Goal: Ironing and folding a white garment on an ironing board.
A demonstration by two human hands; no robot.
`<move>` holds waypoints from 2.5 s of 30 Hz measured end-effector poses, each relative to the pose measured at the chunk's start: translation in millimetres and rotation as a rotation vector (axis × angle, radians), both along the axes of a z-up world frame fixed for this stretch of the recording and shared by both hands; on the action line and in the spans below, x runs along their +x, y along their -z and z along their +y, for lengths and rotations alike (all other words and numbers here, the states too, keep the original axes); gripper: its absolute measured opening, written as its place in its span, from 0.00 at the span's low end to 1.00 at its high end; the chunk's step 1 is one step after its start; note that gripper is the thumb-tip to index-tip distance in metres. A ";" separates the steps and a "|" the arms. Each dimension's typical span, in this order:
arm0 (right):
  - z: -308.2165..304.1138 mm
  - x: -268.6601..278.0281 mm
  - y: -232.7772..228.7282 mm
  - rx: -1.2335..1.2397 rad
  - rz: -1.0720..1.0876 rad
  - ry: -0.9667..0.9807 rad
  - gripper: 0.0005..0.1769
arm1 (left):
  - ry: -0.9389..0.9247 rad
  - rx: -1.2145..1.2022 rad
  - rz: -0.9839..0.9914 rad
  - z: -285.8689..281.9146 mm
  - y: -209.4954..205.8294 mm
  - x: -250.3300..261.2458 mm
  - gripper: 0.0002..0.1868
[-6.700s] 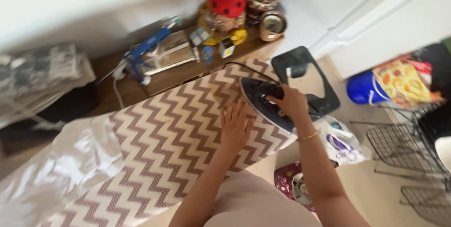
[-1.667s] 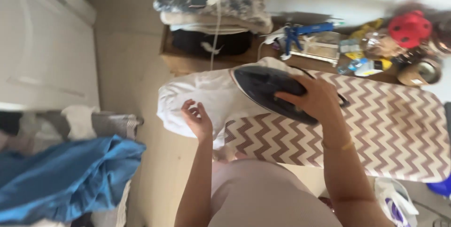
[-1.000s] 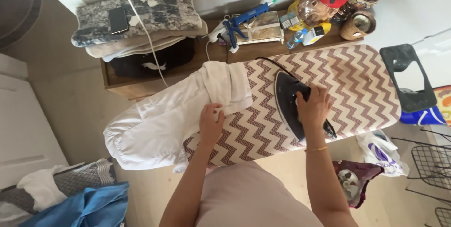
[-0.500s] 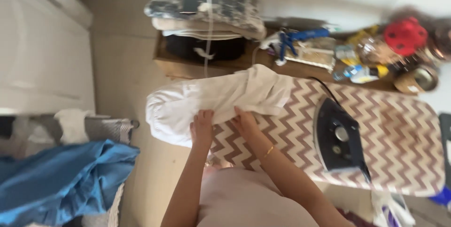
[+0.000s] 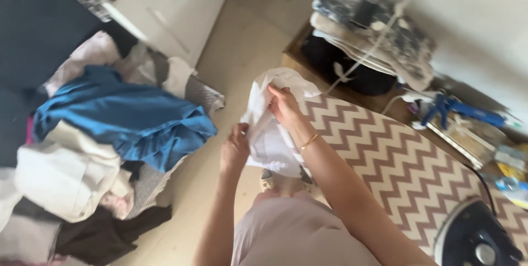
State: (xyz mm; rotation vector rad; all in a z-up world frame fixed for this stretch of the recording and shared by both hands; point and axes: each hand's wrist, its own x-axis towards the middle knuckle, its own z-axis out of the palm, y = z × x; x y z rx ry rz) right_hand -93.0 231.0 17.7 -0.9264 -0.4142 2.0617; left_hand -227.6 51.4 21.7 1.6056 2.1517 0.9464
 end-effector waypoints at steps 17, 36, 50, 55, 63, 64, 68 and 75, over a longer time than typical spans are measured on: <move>-84.0 111.1 -54.8 0.582 -1.114 -1.025 0.28 | 0.730 -0.169 -0.938 79.6 -26.5 15.0 0.15; -221.8 200.8 -38.6 0.547 -1.105 -1.340 0.36 | 0.721 -0.342 -0.811 62.7 -26.1 -1.1 0.12; -247.0 291.7 -6.6 0.365 -0.413 -0.473 0.30 | 0.943 0.091 0.477 146.4 17.0 -31.9 0.08; -223.7 224.4 -12.6 -0.033 -0.761 -0.081 0.32 | 0.675 0.203 0.589 215.7 124.6 -36.5 0.05; -278.9 387.4 42.1 0.347 -0.659 0.097 0.42 | 1.007 0.207 0.338 262.1 81.6 84.1 0.10; -291.9 415.1 29.2 0.575 -0.575 -0.060 0.43 | 1.068 0.231 0.286 256.7 68.0 102.3 0.08; -298.4 441.8 -52.6 0.010 -1.478 -0.164 0.31 | 1.212 0.278 0.251 223.7 44.0 162.4 0.12; -244.7 396.4 -65.6 0.151 -2.147 0.015 0.27 | 0.991 0.212 0.167 151.3 28.7 191.1 0.34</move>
